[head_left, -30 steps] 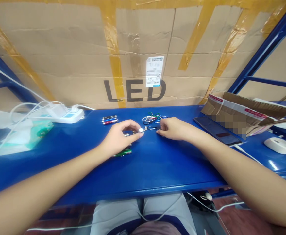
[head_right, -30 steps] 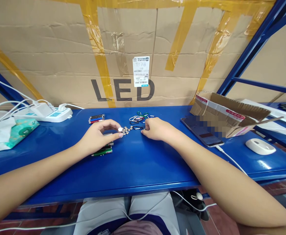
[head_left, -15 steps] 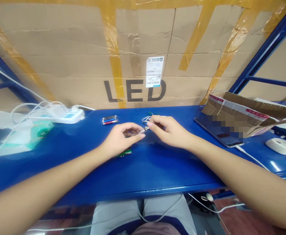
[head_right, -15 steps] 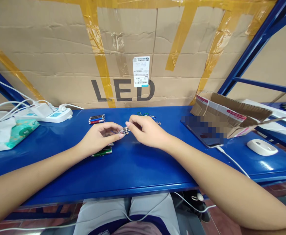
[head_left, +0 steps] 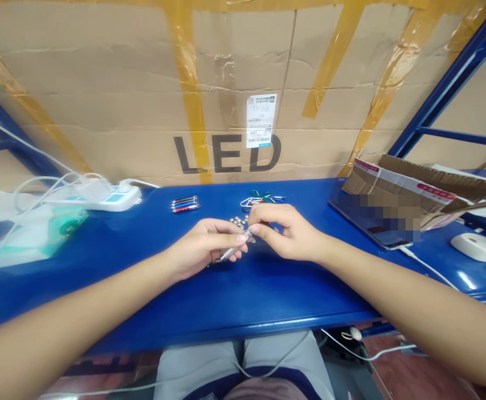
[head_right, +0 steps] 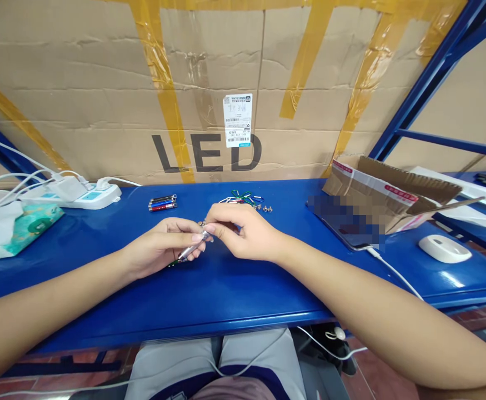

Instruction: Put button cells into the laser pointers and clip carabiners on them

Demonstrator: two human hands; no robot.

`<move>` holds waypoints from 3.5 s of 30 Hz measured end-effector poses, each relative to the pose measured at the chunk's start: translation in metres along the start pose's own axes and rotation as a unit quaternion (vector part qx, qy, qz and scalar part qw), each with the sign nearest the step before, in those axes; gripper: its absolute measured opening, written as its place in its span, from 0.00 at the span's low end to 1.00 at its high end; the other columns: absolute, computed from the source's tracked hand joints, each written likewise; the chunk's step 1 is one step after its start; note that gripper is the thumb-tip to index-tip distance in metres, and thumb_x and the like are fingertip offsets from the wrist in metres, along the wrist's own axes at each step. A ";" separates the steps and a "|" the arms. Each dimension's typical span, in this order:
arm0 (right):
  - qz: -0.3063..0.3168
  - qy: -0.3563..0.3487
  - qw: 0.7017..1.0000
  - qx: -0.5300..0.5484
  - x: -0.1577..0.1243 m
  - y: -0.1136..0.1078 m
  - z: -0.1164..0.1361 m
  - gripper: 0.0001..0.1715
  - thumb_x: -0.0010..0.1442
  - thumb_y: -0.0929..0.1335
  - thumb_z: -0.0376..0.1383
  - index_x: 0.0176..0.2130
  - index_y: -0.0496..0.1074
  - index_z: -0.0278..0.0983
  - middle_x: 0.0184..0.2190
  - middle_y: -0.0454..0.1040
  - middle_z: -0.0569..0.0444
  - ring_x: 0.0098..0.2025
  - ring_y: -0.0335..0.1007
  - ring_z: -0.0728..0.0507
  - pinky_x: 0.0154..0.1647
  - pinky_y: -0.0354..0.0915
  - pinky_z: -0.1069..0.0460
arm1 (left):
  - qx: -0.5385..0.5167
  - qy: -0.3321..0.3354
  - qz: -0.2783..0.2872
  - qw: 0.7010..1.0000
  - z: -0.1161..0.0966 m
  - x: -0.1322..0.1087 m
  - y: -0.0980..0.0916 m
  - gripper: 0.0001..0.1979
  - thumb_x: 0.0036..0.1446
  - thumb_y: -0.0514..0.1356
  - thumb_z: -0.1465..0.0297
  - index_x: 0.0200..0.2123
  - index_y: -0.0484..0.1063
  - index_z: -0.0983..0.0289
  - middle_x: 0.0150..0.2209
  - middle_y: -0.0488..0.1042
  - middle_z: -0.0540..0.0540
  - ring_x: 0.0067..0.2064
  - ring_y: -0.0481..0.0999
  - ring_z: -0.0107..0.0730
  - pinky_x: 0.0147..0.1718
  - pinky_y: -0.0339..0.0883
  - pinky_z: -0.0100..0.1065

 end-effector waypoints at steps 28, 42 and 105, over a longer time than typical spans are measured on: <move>-0.119 0.322 0.930 0.130 0.004 -0.001 -0.026 0.23 0.62 0.67 0.52 0.30 0.72 0.35 0.24 0.70 0.56 0.20 0.62 0.52 0.18 0.61 0.56 | 0.532 0.291 -0.196 0.771 -0.033 0.003 -0.039 0.09 0.58 0.64 0.63 0.37 0.82 0.61 0.37 0.82 0.53 0.36 0.79 0.34 0.37 0.71 0.33; 0.012 0.162 0.979 -0.122 0.001 0.006 -0.027 0.06 0.60 0.67 0.33 0.31 0.74 0.37 0.32 0.78 0.53 0.36 0.72 0.45 0.43 0.66 0.49 | 0.715 0.026 -0.258 0.649 -0.025 0.019 -0.102 0.11 0.55 0.61 0.63 0.37 0.81 0.58 0.44 0.82 0.57 0.42 0.79 0.53 0.35 0.69 0.43; 0.133 0.233 0.938 -0.219 0.000 -0.002 -0.034 0.06 0.58 0.69 0.27 0.33 0.75 0.37 0.30 0.78 0.53 0.31 0.71 0.45 0.35 0.62 0.51 | 0.314 0.284 -0.313 0.850 -0.040 0.004 -0.062 0.19 0.56 0.65 0.60 0.48 0.77 0.63 0.43 0.80 0.58 0.45 0.78 0.38 0.48 0.73 0.40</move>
Point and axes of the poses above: each hand's wrist, its own x-axis towards the middle knuckle, its own y-axis out of the palm, z = x × y, the point moved 2 cm from there along x, towards the middle knuckle
